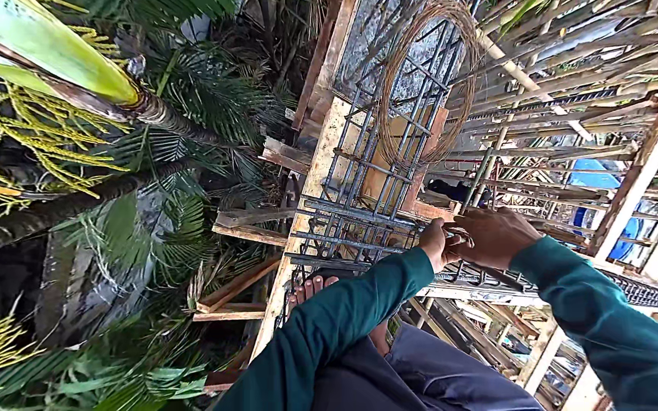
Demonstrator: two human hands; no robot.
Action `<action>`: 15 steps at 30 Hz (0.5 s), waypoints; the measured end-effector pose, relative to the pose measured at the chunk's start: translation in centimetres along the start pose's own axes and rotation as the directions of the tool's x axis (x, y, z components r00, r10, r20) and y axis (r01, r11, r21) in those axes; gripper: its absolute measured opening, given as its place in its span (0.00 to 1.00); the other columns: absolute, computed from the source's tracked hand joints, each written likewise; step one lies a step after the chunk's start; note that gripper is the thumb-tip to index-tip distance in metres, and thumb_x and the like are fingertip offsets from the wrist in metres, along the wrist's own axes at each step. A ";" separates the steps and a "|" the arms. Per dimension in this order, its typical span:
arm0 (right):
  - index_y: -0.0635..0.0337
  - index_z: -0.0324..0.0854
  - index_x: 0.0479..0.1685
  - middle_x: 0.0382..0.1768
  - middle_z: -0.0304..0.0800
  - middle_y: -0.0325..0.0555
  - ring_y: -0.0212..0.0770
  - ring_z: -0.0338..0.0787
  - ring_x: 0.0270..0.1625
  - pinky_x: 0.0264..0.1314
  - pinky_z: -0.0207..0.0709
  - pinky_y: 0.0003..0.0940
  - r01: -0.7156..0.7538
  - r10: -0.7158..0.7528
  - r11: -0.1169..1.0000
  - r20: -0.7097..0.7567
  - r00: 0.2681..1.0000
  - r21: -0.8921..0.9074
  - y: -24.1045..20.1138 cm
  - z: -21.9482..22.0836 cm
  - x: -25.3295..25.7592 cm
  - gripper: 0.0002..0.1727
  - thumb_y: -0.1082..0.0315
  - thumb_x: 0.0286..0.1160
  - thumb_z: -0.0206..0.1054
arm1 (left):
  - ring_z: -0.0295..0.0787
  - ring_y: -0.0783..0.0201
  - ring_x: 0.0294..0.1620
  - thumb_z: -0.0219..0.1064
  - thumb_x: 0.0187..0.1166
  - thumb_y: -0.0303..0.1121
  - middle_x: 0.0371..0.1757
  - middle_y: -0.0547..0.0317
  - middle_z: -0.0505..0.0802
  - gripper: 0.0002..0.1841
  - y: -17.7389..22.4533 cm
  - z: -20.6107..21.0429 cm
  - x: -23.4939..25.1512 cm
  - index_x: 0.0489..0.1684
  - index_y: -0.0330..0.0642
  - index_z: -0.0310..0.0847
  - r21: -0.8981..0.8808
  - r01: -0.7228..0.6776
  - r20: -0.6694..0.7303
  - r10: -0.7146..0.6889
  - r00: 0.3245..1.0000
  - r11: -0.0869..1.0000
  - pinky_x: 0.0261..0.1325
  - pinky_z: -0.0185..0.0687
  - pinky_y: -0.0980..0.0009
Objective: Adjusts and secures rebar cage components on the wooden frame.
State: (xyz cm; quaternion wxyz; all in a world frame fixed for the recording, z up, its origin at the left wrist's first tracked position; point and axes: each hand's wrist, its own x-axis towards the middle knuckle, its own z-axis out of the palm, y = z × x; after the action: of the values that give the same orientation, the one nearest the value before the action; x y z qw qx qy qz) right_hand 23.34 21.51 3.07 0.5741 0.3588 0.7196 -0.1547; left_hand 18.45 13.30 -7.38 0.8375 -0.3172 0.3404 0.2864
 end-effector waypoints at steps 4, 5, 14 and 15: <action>0.55 0.51 0.95 0.82 0.70 0.58 0.62 0.73 0.81 0.78 0.64 0.65 -0.096 0.115 0.988 0.162 0.980 -0.122 -1.6 -0.1 -1.8 0.62 0.50 0.55 0.84 | 0.87 0.59 0.27 0.46 0.94 0.53 0.34 0.48 0.86 0.24 -0.1 0.0 -0.3 0.60 0.39 0.70 -0.061 -0.003 -0.013 0.002 1.000 0.998 0.32 0.85 0.68; 0.59 0.52 0.94 0.81 0.72 0.61 0.63 0.74 0.79 0.77 0.65 0.65 -0.127 0.144 0.981 0.112 0.983 -0.148 -1.9 0.1 -2.1 0.59 0.57 0.56 0.83 | 0.86 0.60 0.27 0.46 0.94 0.51 0.35 0.48 0.86 0.23 0.0 0.2 -0.4 0.60 0.39 0.70 -0.104 -0.008 -0.009 0.008 1.000 0.994 0.33 0.85 0.68; 0.71 0.80 0.62 0.51 0.87 0.66 0.67 0.89 0.52 0.54 0.80 0.61 0.035 -0.151 0.930 -0.296 0.943 -0.365 2.1 2.8 0.6 0.21 0.72 0.71 0.73 | 0.91 0.59 0.52 0.43 0.97 0.48 0.56 0.45 0.91 0.28 -2.4 -4.9 -2.3 0.70 0.30 0.75 0.620 -0.269 0.127 0.244 0.961 0.737 0.56 0.86 0.61; 0.71 0.82 0.62 0.51 0.88 0.67 0.68 0.89 0.52 0.55 0.81 0.63 0.071 -0.192 0.928 -0.308 0.932 -0.366 3.1 2.8 1.5 0.21 0.71 0.71 0.74 | 0.89 0.56 0.60 0.50 0.94 0.44 0.60 0.44 0.91 0.24 -3.0 -6.5 -2.5 0.68 0.30 0.78 0.804 -0.329 0.174 0.332 0.927 0.496 0.66 0.83 0.57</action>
State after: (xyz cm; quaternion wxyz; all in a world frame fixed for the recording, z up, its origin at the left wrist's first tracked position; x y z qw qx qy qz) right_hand 27.32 22.37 1.45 0.4844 0.2227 0.8460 0.0005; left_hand 16.50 6.02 -8.25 0.8162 0.1790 0.4897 0.2491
